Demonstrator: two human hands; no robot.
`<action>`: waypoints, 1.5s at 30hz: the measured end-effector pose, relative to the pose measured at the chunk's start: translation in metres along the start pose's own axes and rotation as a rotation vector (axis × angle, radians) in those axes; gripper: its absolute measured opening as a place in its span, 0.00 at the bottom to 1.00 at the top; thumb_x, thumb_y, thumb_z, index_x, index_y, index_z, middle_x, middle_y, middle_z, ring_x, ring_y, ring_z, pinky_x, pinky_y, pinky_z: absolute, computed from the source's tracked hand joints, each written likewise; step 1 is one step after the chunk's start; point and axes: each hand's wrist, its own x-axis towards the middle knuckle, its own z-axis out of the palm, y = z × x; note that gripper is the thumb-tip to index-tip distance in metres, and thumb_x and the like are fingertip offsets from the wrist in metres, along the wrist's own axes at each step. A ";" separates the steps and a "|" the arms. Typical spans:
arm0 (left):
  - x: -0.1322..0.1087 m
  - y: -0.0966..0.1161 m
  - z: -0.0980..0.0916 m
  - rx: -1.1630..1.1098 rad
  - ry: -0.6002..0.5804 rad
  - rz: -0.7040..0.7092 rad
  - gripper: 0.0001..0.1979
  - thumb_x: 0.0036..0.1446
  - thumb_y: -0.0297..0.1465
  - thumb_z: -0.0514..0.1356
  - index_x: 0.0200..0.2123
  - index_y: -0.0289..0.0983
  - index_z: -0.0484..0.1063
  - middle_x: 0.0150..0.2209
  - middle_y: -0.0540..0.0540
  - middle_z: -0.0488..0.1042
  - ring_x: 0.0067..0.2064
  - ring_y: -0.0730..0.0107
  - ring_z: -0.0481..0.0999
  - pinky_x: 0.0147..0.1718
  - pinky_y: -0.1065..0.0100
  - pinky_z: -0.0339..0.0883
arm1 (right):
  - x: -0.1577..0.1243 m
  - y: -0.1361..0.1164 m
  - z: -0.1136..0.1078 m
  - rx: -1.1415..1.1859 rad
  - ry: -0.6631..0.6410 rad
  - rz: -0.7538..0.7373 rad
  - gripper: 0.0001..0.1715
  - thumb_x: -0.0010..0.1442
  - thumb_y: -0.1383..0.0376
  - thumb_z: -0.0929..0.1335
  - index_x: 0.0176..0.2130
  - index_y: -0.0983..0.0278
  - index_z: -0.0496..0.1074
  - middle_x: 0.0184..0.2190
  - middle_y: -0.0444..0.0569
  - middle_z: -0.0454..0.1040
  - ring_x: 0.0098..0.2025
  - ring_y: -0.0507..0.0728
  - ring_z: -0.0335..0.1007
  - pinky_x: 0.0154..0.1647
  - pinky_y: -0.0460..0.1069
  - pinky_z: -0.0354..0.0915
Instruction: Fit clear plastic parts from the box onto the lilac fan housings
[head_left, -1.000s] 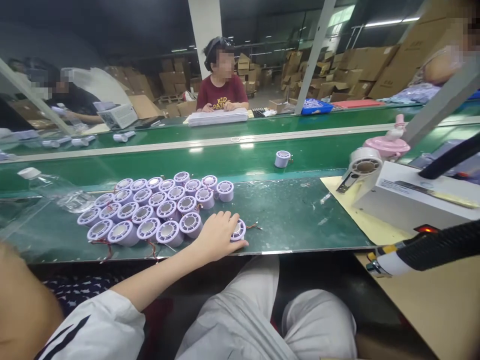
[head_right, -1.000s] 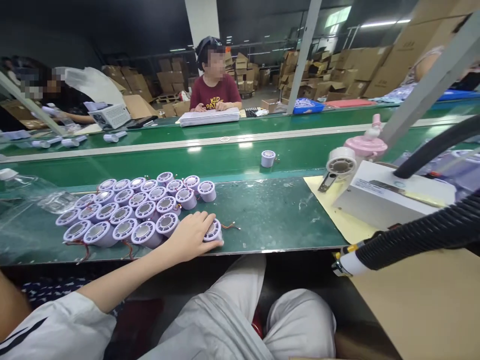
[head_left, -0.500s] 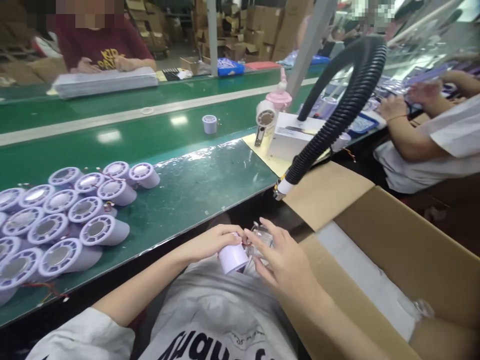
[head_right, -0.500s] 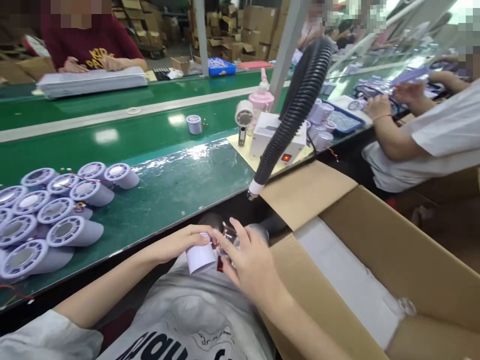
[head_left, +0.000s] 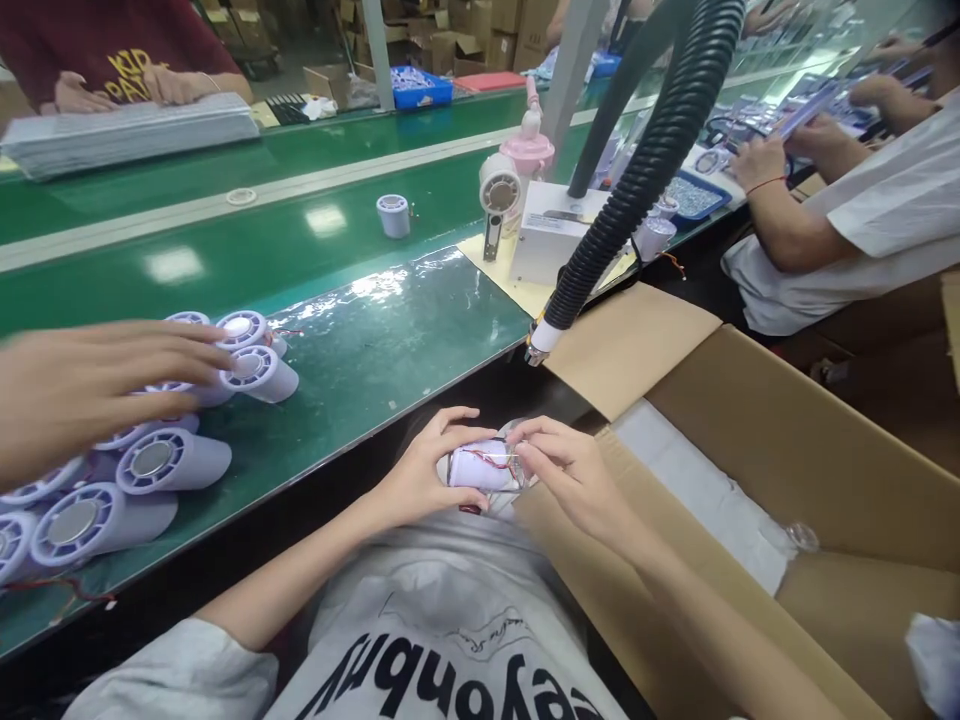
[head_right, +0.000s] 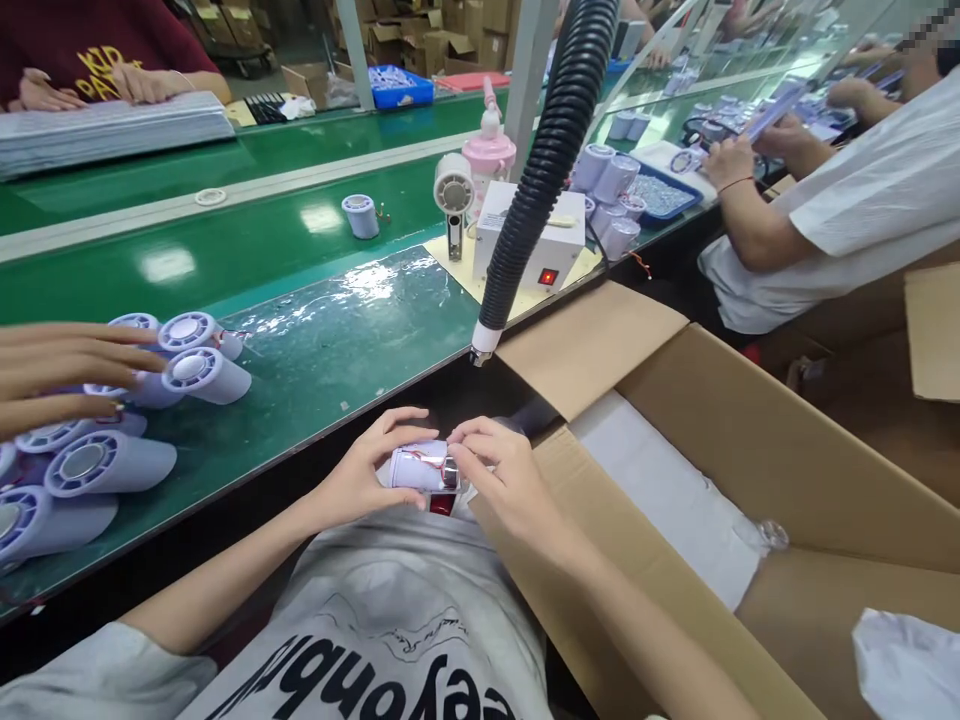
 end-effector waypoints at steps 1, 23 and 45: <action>-0.001 -0.001 0.001 -0.068 -0.034 -0.037 0.33 0.41 0.38 0.72 0.53 0.41 0.71 0.58 0.39 0.64 0.58 0.53 0.66 0.59 0.51 0.59 | 0.001 0.003 -0.001 0.044 0.004 0.014 0.24 0.66 0.59 0.63 0.21 0.64 0.70 0.38 0.50 0.75 0.41 0.57 0.72 0.40 0.50 0.67; -0.015 0.020 -0.011 -0.347 -0.181 -0.038 0.36 0.48 0.30 0.70 0.60 0.45 0.64 0.61 0.41 0.65 0.59 0.56 0.69 0.57 0.57 0.65 | -0.023 0.006 -0.005 0.208 -0.232 0.054 0.24 0.58 0.63 0.72 0.53 0.56 0.66 0.51 0.49 0.71 0.51 0.58 0.70 0.51 0.54 0.71; -0.019 0.020 -0.011 -0.208 -0.179 0.035 0.36 0.48 0.30 0.69 0.61 0.44 0.63 0.60 0.41 0.65 0.60 0.58 0.67 0.57 0.61 0.65 | -0.024 0.013 0.004 0.621 -0.271 0.461 0.22 0.61 0.50 0.68 0.47 0.61 0.63 0.33 0.43 0.73 0.30 0.51 0.74 0.35 0.46 0.71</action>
